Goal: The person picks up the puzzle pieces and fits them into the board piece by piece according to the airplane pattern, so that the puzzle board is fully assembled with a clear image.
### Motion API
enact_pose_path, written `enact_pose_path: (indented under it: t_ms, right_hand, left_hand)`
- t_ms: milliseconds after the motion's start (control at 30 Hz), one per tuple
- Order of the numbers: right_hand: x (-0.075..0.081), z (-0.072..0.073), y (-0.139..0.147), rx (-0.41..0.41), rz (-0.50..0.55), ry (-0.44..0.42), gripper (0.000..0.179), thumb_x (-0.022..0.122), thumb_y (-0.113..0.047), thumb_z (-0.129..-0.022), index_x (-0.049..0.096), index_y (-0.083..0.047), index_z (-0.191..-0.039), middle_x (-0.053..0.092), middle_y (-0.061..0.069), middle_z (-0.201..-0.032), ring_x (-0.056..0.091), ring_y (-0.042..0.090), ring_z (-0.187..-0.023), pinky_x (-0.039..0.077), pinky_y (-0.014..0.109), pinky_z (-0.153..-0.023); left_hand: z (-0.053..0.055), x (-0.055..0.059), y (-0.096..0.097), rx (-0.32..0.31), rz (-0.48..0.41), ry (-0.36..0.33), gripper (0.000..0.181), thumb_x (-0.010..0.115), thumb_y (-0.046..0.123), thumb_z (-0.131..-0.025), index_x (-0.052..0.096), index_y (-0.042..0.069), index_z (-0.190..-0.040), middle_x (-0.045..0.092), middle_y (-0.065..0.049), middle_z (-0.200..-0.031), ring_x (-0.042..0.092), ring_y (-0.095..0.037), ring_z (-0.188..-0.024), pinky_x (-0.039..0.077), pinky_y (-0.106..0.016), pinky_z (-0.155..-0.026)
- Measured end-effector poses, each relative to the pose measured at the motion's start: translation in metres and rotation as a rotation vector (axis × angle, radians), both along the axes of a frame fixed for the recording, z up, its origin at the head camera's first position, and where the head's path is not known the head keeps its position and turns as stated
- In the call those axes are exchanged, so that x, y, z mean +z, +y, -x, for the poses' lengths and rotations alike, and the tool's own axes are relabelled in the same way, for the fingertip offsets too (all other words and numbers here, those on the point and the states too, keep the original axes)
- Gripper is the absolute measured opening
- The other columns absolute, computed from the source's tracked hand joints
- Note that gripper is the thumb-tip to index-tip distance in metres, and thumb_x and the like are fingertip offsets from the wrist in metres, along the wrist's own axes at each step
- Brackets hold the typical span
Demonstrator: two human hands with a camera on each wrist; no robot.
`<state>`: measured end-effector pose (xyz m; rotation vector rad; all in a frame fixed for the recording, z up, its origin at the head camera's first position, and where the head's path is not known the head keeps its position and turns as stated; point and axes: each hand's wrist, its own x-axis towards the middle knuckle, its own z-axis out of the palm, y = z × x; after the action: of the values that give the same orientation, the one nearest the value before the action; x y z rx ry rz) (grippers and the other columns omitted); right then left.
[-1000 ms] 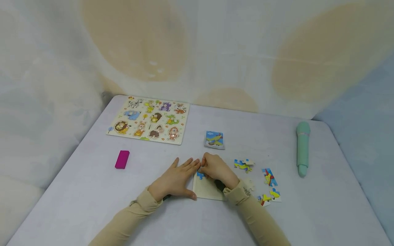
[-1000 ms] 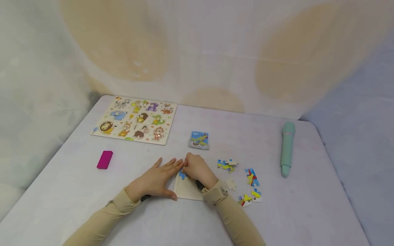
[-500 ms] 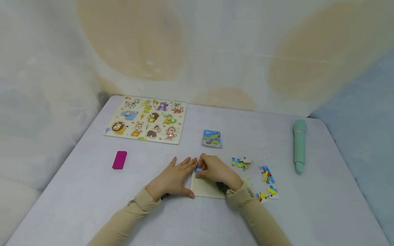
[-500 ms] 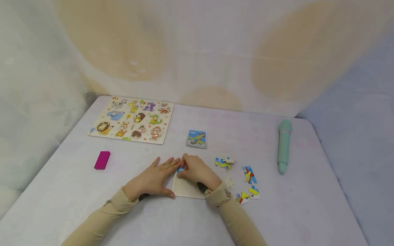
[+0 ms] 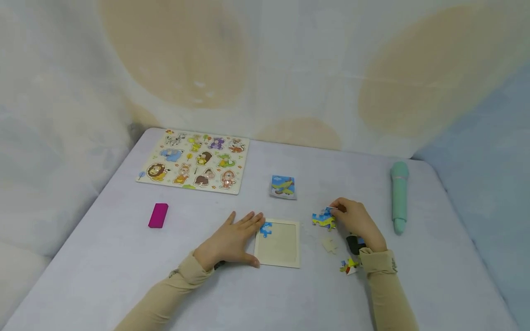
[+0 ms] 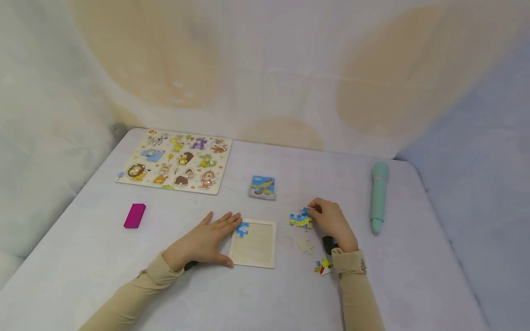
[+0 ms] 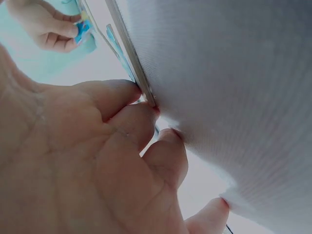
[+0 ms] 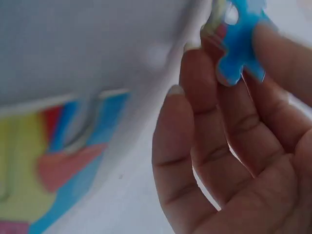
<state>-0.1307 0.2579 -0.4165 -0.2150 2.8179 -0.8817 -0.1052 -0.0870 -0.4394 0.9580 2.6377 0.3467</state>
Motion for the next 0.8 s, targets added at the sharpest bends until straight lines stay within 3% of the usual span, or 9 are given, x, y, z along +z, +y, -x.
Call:
enact_pose_path:
  t_ms: [233, 467, 633, 733, 800]
  right_hand:
    - [0.004, 0.001, -0.001, -0.021, -0.024, 0.045, 0.019, 0.053, -0.01, -0.099, 0.06, 0.004, -0.11, 0.065, 0.018, -0.095, 0.055, 0.019, -0.073, 0.044, 0.029, -0.062]
    - [0.002, -0.002, 0.001, -0.019, -0.002, 0.023, 0.019, 0.045, -0.009, -0.102, 0.052, 0.003, -0.114, 0.067, 0.016, -0.084, 0.039, 0.014, -0.051, 0.034, 0.026, -0.047]
    - [0.004, 0.002, -0.007, -0.05, 0.015, 0.047, 0.02, 0.05, -0.012, -0.1, 0.058, 0.001, -0.114, 0.068, 0.019, -0.094, 0.06, 0.02, -0.067, 0.044, 0.027, -0.058]
    - [0.004, 0.004, -0.026, -0.024, 0.077, -0.014, 0.019, 0.055, -0.012, -0.098, 0.062, -0.001, -0.111, 0.069, 0.017, -0.097, 0.066, 0.021, -0.079, 0.049, 0.029, -0.064]
    - [0.001, 0.005, -0.045, 0.031, 0.12, -0.084, 0.017, 0.058, -0.012, -0.097, 0.064, -0.002, -0.108, 0.068, 0.013, -0.09, 0.065, 0.018, -0.074, 0.05, 0.028, -0.062]
  left_hand:
    - [-0.001, -0.002, 0.001, 0.002, -0.012, -0.004, 0.113, 0.076, 0.063, -0.069, 0.025, 0.011, -0.154, 0.022, -0.003, -0.162, 0.02, -0.024, -0.151, 0.012, -0.066, -0.116]
    - [0.0, -0.003, 0.001, 0.002, -0.011, 0.002, 0.112, 0.076, 0.063, -0.069, 0.025, 0.011, -0.154, 0.022, -0.002, -0.162, 0.02, -0.023, -0.151, 0.012, -0.065, -0.116]
    - [0.0, -0.002, 0.001, 0.001, 0.001, -0.007, 0.113, 0.076, 0.064, -0.069, 0.024, 0.012, -0.155, 0.021, -0.002, -0.162, 0.019, -0.023, -0.151, 0.011, -0.065, -0.117]
    - [0.0, 0.0, 0.001, 0.007, 0.002, -0.009, 0.113, 0.077, 0.063, -0.068, 0.024, 0.011, -0.154, 0.021, -0.003, -0.162, 0.019, -0.023, -0.151, 0.011, -0.065, -0.117]
    - [0.0, 0.001, 0.001, 0.008, 0.0, -0.009, 0.113, 0.077, 0.063, -0.068, 0.024, 0.011, -0.154, 0.022, -0.003, -0.162, 0.019, -0.024, -0.151, 0.011, -0.065, -0.117]
